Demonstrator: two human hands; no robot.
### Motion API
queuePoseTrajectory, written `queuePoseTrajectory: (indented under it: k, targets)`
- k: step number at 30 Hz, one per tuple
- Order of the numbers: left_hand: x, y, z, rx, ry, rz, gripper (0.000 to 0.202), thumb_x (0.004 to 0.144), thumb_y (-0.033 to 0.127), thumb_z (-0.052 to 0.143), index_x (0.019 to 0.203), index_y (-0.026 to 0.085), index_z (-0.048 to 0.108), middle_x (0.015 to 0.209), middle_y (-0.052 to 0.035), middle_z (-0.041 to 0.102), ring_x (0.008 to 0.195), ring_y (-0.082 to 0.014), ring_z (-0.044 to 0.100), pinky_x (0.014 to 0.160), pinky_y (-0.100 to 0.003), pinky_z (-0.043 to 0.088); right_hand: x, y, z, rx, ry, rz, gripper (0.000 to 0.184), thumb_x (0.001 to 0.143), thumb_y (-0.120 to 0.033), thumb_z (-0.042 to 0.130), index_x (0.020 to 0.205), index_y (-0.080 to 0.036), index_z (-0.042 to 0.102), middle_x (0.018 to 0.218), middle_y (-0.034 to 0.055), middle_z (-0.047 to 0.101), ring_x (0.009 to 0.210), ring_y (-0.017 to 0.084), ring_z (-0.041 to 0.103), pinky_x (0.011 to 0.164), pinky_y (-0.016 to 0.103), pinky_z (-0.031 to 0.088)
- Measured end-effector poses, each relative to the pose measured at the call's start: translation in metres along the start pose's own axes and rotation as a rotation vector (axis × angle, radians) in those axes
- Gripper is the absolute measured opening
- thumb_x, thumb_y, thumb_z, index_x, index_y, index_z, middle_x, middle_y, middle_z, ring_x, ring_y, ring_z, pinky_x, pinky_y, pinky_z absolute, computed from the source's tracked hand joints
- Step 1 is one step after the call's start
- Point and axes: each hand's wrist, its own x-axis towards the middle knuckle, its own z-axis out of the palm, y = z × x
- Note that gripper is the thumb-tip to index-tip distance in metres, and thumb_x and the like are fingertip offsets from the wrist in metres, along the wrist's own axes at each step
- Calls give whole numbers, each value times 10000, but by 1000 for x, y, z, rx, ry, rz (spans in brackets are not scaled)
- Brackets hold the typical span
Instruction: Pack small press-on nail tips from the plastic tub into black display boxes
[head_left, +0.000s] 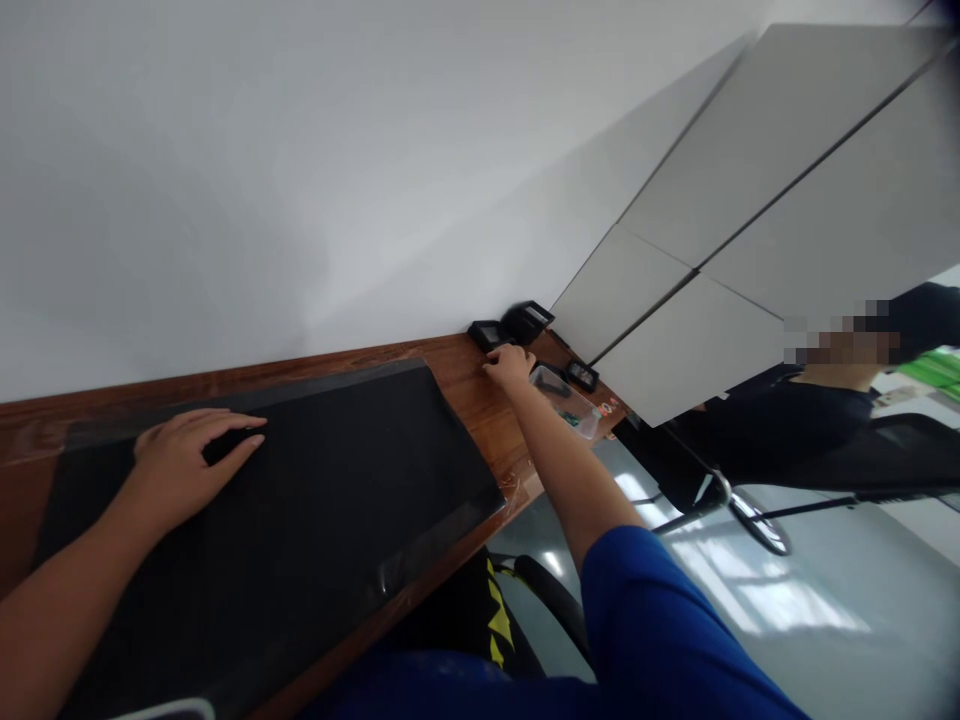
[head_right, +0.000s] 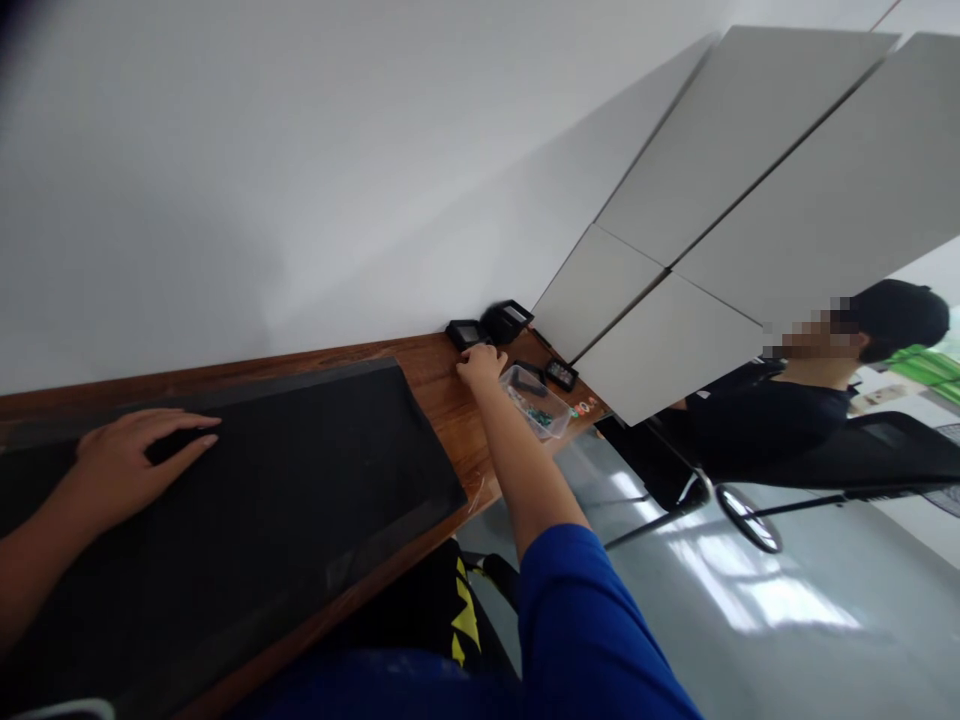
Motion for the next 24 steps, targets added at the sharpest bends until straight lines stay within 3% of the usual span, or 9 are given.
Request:
queuePoseTrajectory:
  k: [3, 7, 11, 15, 17, 19, 21, 24]
  targets:
    - [-1, 3, -1, -13, 31, -7, 543, 983, 632, 487, 1175, 264, 837, 1351, -159, 803, 1384, -412, 642, 1242, -650, 386, -19, -8, 6, 73, 71, -95, 344, 989, -208, 604, 1210, -242, 864, 1400, 106, 778, 1405, 300, 586, 1214, 496, 331]
    - [-2, 8, -4, -47, 39, 29, 451, 955, 609, 536, 1061, 314, 861, 1231, -78, 860, 1342, -370, 655, 1278, -588, 361, -53, -30, 13, 184, 128, -212, 267, 989, -218, 624, 1144, -232, 842, 1298, 89, 824, 1287, 291, 678, 1139, 449, 418]
    - [-3, 12, -6, -76, 50, 24, 416, 935, 591, 558, 1022, 336, 875, 1133, -68, 867, 1263, -351, 681, 1257, -575, 372, -89, -59, 8, 291, 196, -317, 284, 981, -239, 646, 1238, -201, 762, 1227, 98, 819, 1186, 283, 721, 1114, 428, 469]
    - [-5, 20, -8, -115, 79, -22, 431, 956, 584, 583, 1164, 330, 861, 1175, -96, 855, 1305, -383, 666, 1291, -674, 264, -123, -88, -9, 445, 280, -515, 385, 999, -264, 647, 1377, -222, 703, 1195, 103, 813, 1182, 305, 721, 1152, 474, 478]
    - [-6, 26, -10, -172, 88, -26, 499, 951, 627, 613, 1279, 321, 830, 1223, -110, 851, 1342, -392, 656, 1314, -676, 242, -138, -105, -18, 548, 297, -679, 304, 1026, -286, 646, 1315, -251, 732, 1127, 84, 823, 1140, 299, 730, 1145, 487, 485]
    - [-7, 32, -11, -312, 72, -10, 613, 921, 728, 647, 1323, 299, 817, 1243, -123, 853, 1422, -409, 619, 1341, -662, 243, -149, -125, -26, 630, 245, -841, 158, 1052, -282, 644, 1145, -279, 771, 1091, 51, 835, 1104, 273, 741, 1121, 475, 494]
    - [-8, 36, -14, -439, 39, 18, 748, 954, 834, 548, 1436, 304, 762, 1404, -104, 809, 1527, -371, 562, 1331, -581, 361, -156, -149, -30, 720, 151, -963, 116, 1046, -235, 670, 1018, -283, 772, 1079, 23, 841, 1077, 243, 752, 1100, 458, 502]
    - [-11, 40, -18, -818, -67, 18, 954, 948, 949, 461, 1588, 266, 648, 1574, -141, 704, 1535, -388, 581, 1295, -568, 454, -163, -184, -26, 954, -49, -1058, 46, 1001, -238, 763, 968, -270, 757, 1054, 12, 827, 1025, 210, 750, 1073, 431, 538]
